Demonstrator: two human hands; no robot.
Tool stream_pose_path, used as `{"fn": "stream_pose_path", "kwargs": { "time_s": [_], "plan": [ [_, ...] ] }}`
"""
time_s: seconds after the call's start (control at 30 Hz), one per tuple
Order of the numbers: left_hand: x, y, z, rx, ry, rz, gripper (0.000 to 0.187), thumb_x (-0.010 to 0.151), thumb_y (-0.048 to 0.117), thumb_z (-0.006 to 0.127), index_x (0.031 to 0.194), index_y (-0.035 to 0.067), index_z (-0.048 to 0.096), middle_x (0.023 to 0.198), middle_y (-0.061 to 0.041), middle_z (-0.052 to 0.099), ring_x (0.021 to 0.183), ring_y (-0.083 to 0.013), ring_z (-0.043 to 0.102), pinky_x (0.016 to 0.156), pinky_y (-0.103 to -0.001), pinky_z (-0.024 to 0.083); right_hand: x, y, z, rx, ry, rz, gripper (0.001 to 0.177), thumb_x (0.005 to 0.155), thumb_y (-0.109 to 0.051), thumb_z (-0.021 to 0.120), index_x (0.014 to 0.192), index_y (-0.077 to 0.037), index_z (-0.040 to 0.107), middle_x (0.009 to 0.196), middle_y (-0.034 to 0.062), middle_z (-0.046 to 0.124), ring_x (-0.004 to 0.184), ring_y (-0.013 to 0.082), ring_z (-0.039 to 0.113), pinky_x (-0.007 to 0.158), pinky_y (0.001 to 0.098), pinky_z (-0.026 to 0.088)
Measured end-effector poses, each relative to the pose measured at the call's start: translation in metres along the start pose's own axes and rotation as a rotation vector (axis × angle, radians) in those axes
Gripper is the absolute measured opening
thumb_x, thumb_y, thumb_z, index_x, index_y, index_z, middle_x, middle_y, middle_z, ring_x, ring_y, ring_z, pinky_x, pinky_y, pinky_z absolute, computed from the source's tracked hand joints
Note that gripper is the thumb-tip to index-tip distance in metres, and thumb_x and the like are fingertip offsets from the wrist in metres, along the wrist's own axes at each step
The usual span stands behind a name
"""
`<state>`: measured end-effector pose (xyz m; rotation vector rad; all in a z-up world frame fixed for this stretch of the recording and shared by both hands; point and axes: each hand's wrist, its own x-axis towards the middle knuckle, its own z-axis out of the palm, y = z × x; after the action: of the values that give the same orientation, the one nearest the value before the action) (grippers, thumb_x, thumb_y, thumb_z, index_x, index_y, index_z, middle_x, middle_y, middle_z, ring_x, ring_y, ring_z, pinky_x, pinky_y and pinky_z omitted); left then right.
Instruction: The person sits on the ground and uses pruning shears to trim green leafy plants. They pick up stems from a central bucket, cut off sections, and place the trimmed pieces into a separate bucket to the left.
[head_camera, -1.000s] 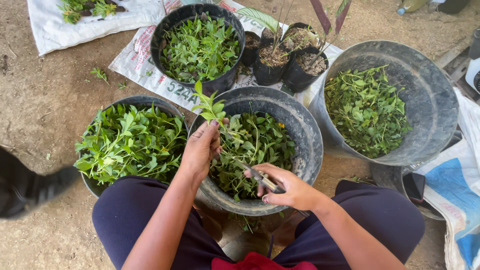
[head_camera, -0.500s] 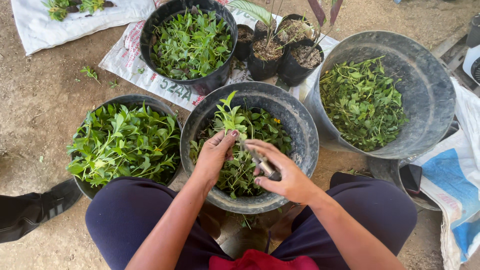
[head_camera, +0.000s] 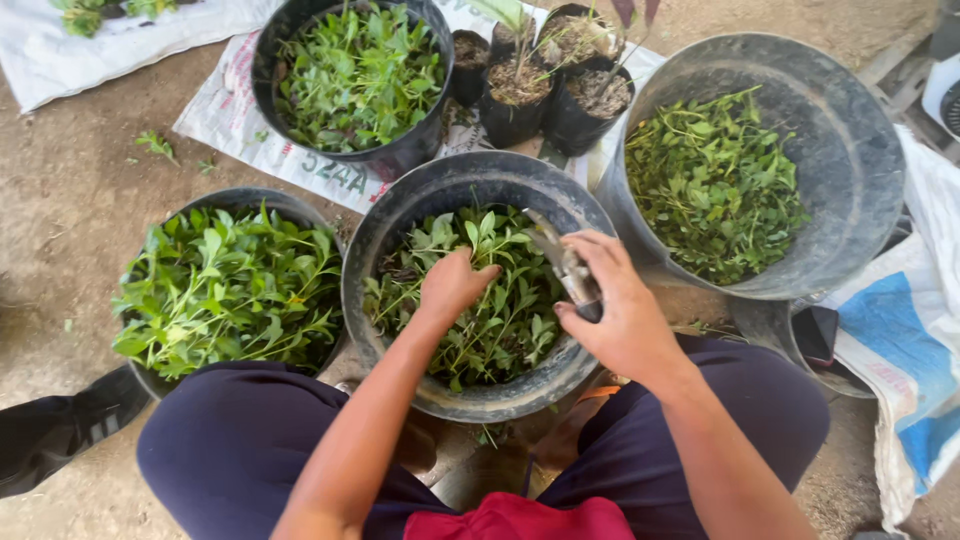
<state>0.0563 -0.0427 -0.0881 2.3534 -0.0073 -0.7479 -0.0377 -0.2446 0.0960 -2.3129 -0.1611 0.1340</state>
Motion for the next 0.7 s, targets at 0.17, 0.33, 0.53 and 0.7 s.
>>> {"fn": "stream_pose_path", "kwargs": {
  "time_s": [0.17, 0.33, 0.53, 0.7],
  "plan": [
    [0.029, -0.005, 0.029, 0.037, 0.049, -0.045, 0.047, 0.092, 0.048, 0.066, 0.113, 0.006, 0.069, 0.103, -0.017, 0.072, 0.105, -0.0400, 0.070, 0.089, -0.056, 0.056, 0.004, 0.010, 0.011, -0.057, -0.019, 0.054, 0.072, 0.074, -0.022, 0.077, 0.141, -0.018, 0.051, 0.140, 0.0080, 0.052, 0.120, 0.0384, 0.062, 0.101, 0.0532, 0.052],
    [0.001, 0.006, -0.002, -0.477, 0.037, -0.033, 0.040, 0.081, 0.044, 0.075, 0.109, 0.016, 0.078, 0.099, -0.011, 0.076, 0.105, -0.0302, 0.071, 0.091, -0.045, 0.055, 0.001, 0.013, 0.006, -0.036, -0.044, 0.103, 0.073, 0.074, -0.025, 0.076, 0.143, -0.028, 0.053, 0.133, -0.0014, 0.058, 0.117, 0.0284, 0.066, 0.098, 0.0443, 0.055],
    [-0.088, 0.031, -0.097, -0.979, 0.035, 0.003, 0.045, 0.088, 0.025, 0.076, 0.126, 0.005, 0.067, 0.101, 0.000, 0.066, 0.087, -0.0093, 0.064, 0.055, -0.017, 0.048, -0.003, -0.006, 0.001, -0.062, -0.118, 0.083, 0.074, 0.072, -0.025, 0.076, 0.143, -0.026, 0.056, 0.126, 0.0064, 0.067, 0.113, 0.0329, 0.069, 0.097, 0.0461, 0.056],
    [-0.104, 0.013, -0.102, -1.186, 0.065, -0.011, 0.037, 0.085, 0.023, 0.082, 0.116, 0.005, 0.073, 0.090, -0.002, 0.071, 0.083, -0.0095, 0.066, 0.065, -0.021, 0.055, -0.006, -0.012, 0.010, -0.174, -0.227, 0.085, 0.071, 0.077, -0.026, 0.068, 0.145, -0.031, 0.051, 0.113, 0.0065, 0.066, 0.102, 0.0343, 0.070, 0.089, 0.0461, 0.058]
  ]
}}
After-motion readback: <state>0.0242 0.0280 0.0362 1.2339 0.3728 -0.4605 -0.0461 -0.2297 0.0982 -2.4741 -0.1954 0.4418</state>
